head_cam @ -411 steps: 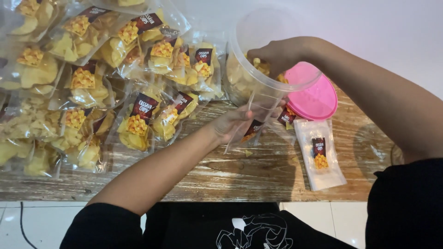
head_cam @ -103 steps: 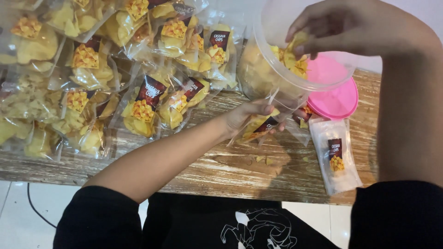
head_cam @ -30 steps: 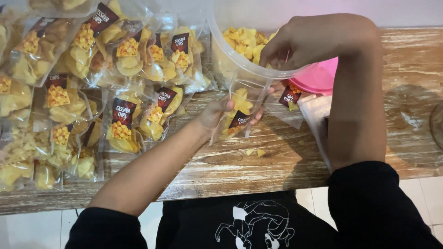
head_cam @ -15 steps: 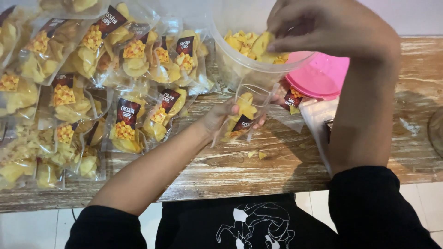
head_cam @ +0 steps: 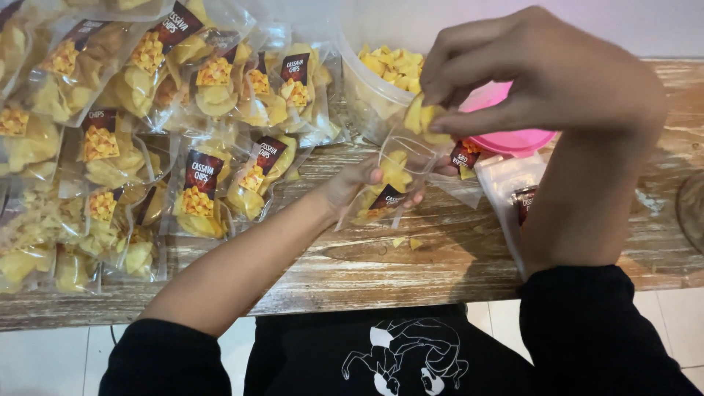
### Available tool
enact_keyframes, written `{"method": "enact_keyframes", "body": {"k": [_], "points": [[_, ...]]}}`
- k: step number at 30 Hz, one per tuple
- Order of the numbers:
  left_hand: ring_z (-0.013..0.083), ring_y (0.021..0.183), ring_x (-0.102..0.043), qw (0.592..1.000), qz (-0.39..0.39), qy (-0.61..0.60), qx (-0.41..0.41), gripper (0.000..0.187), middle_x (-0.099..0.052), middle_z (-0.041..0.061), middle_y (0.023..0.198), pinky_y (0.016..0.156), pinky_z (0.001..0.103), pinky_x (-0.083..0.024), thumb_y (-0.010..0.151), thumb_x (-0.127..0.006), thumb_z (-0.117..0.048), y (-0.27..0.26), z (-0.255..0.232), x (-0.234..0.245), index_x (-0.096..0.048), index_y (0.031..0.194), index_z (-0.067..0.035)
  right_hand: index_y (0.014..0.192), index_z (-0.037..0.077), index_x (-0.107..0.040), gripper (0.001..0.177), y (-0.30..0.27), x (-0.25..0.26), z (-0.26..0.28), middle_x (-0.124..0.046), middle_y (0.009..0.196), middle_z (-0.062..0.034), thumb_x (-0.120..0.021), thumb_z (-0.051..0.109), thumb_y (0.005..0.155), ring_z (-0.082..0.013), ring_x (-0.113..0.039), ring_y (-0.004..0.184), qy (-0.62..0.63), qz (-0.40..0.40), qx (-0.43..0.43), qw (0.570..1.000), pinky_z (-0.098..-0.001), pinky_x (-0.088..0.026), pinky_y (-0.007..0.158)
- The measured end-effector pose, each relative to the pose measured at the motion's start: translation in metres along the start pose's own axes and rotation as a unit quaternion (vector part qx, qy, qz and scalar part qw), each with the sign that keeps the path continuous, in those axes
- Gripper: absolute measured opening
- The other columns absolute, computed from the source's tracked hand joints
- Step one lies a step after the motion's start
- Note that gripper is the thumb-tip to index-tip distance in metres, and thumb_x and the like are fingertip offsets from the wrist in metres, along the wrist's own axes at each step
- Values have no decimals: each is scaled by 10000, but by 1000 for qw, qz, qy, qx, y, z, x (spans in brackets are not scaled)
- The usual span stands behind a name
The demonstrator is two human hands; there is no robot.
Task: Packing cassava chips from a large plastic container into small individual plastic bags.
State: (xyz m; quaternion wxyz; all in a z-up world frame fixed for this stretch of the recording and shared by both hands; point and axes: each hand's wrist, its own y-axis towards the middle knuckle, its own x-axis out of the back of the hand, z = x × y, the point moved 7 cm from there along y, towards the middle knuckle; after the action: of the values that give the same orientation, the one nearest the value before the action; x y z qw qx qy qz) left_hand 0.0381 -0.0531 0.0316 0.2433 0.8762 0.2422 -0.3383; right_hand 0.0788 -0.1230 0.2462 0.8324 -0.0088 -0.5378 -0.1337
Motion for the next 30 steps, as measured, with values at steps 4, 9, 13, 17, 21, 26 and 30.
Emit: {"method": "enact_keyframes", "body": {"k": [4,9,13,17,21,26,30], "points": [[191,1109,-619,1000,-4,-15,-6,967,-439,244,1586,989,346,-497,855,-814,-485,0,4,4,-368,1556,10,900,45,-695,99,5,-10,6,-651,972,-53,-748,106,957,-164,-629,755,-27,4,5,1000,-314,-485,732],[213,991,-634,999,-22,-27,-2,1003,-444,253,1565,889,346,-528,831,-819,-484,-3,3,4,-323,1575,-30,1177,157,-717,219,5,-25,-6,-700,750,28,-632,181,977,-147,-646,679,-15,98,-72,992,-325,-493,627],[208,996,-622,999,-37,-31,-6,1021,-450,235,1558,934,368,-521,812,-837,-470,-2,0,3,-332,1580,-25,1229,144,-680,282,4,-22,-5,-788,922,2,-661,217,957,-156,-754,810,-26,90,-74,993,-329,-553,663],[241,1128,-595,998,-18,-62,0,1003,-408,214,1599,958,380,-517,824,-850,-402,-2,6,10,-308,1587,-41,1188,78,-698,247,4,-7,5,-783,1048,-29,-671,185,967,-143,-784,869,-3,28,-72,997,-295,-586,760],[164,953,-629,1000,8,-25,7,1025,-440,183,1562,782,296,-565,833,-811,-500,-1,1,3,-327,1574,17,1175,6,-733,135,-5,12,1,-739,1089,-81,-710,67,1056,-169,-711,947,-25,-81,-102,991,-284,-514,760],[254,1075,-623,994,28,-103,-40,752,-550,207,1354,884,361,-560,911,-814,-342,2,13,24,-447,1499,-49,1251,85,-697,256,25,-5,-70,-735,1146,-55,-619,244,1065,-190,-690,999,-38,13,-279,959,-348,-518,829],[220,916,-668,992,39,-116,-12,904,-636,180,1188,675,322,-630,896,-814,-390,1,14,22,-339,1599,-78,1497,328,-477,711,56,-63,-123,-689,1329,-58,-678,259,819,-321,-669,1139,-136,312,-307,889,-465,-512,954]]}}
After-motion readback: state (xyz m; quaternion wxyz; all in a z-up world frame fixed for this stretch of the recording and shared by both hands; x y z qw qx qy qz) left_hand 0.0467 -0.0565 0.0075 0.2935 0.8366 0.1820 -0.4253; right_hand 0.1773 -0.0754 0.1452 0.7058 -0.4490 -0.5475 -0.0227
